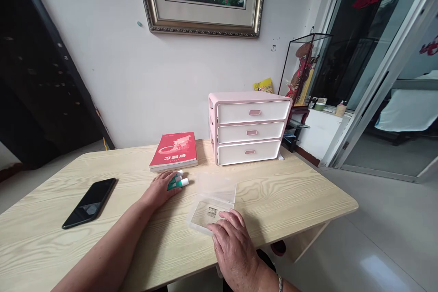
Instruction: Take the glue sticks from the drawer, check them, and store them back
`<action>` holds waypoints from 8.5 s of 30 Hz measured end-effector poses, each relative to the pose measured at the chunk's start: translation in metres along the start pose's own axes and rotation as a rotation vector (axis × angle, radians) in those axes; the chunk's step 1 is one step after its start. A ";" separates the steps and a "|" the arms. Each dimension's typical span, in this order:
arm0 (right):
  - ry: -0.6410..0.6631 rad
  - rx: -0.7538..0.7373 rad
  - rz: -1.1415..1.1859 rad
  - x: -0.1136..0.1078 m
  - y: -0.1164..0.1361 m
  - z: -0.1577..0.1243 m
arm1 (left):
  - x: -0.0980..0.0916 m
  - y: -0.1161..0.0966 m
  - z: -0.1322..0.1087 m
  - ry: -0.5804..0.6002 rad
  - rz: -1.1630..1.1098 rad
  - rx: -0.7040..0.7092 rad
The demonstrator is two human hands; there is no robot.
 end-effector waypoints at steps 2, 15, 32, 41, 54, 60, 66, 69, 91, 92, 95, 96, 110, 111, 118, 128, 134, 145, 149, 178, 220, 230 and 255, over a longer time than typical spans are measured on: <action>-0.043 0.004 -0.005 -0.002 -0.006 0.000 | 0.002 0.002 0.002 -0.010 0.018 -0.005; -0.045 0.184 -0.231 -0.049 -0.113 -0.016 | 0.005 0.013 -0.003 -0.222 0.096 -0.028; 0.033 0.232 -0.243 -0.058 -0.145 -0.018 | 0.007 0.008 -0.008 -0.232 0.060 -0.023; -0.212 0.076 -0.133 -0.042 -0.079 0.012 | -0.010 -0.013 -0.015 -0.276 0.144 0.062; 0.039 0.604 0.313 0.102 -0.017 0.156 | -0.013 -0.033 -0.019 -0.133 0.217 -0.003; 0.131 0.599 0.167 0.136 -0.037 0.163 | -0.007 -0.031 -0.015 -0.072 0.160 -0.001; 0.124 0.559 0.392 0.141 -0.042 0.151 | -0.008 -0.030 -0.018 0.018 -0.085 -0.051; 0.110 0.549 0.460 0.143 -0.041 0.150 | -0.006 -0.036 -0.019 0.030 -0.137 -0.031; -0.011 0.505 0.658 0.120 -0.019 0.156 | -0.040 -0.055 -0.033 0.388 -0.996 -0.293; 0.006 0.517 0.693 0.119 -0.017 0.155 | -0.039 -0.055 -0.034 0.426 -1.075 -0.337; 0.022 0.512 0.755 0.113 -0.013 0.155 | -0.036 -0.054 -0.036 0.521 -1.273 -0.398; 0.017 0.499 0.759 0.112 -0.013 0.155 | -0.035 -0.054 -0.036 0.540 -1.306 -0.394; 0.035 0.615 0.652 0.118 -0.024 0.155 | -0.035 -0.058 -0.033 0.108 -0.451 -0.044; 0.008 0.587 0.671 0.113 -0.025 0.157 | -0.038 -0.057 -0.034 0.153 -0.567 -0.065; -0.170 0.570 0.606 0.093 -0.042 0.166 | -0.043 -0.057 -0.037 0.320 -1.030 -0.295; 0.045 0.457 0.129 0.107 -0.071 0.159 | -0.037 -0.020 -0.026 -0.077 -0.835 -0.377; 0.149 0.376 -0.034 0.112 -0.073 0.152 | -0.013 -0.022 -0.023 -0.091 -0.923 -0.272; 0.232 0.315 -0.013 0.121 -0.071 0.147 | -0.016 -0.019 -0.022 -0.101 -0.189 -0.140; 0.261 0.300 -0.029 0.123 -0.067 0.145 | -0.020 -0.005 -0.006 -0.257 -0.013 -0.151; 0.272 0.022 0.143 0.116 -0.045 0.147 | -0.027 0.003 0.017 -0.132 -0.016 -0.083; 0.088 0.220 0.155 0.117 -0.053 0.153 | 0.003 -0.040 0.021 0.094 -0.137 -0.159; -0.038 0.315 0.215 0.104 -0.050 0.159 | -0.015 -0.038 0.011 -0.061 -0.019 -0.098; -0.113 0.485 0.734 0.087 -0.022 0.160 | -0.042 -0.063 -0.012 0.520 -1.222 -0.312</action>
Point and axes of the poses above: each hand's wrist, its own z-axis towards the middle knuckle, its own x-axis out of the palm, y = z × x, the point moved 2 cm from there along z, towards the middle knuckle, and after that the axes turned 7 degrees about -y, right-handed, at the moved point
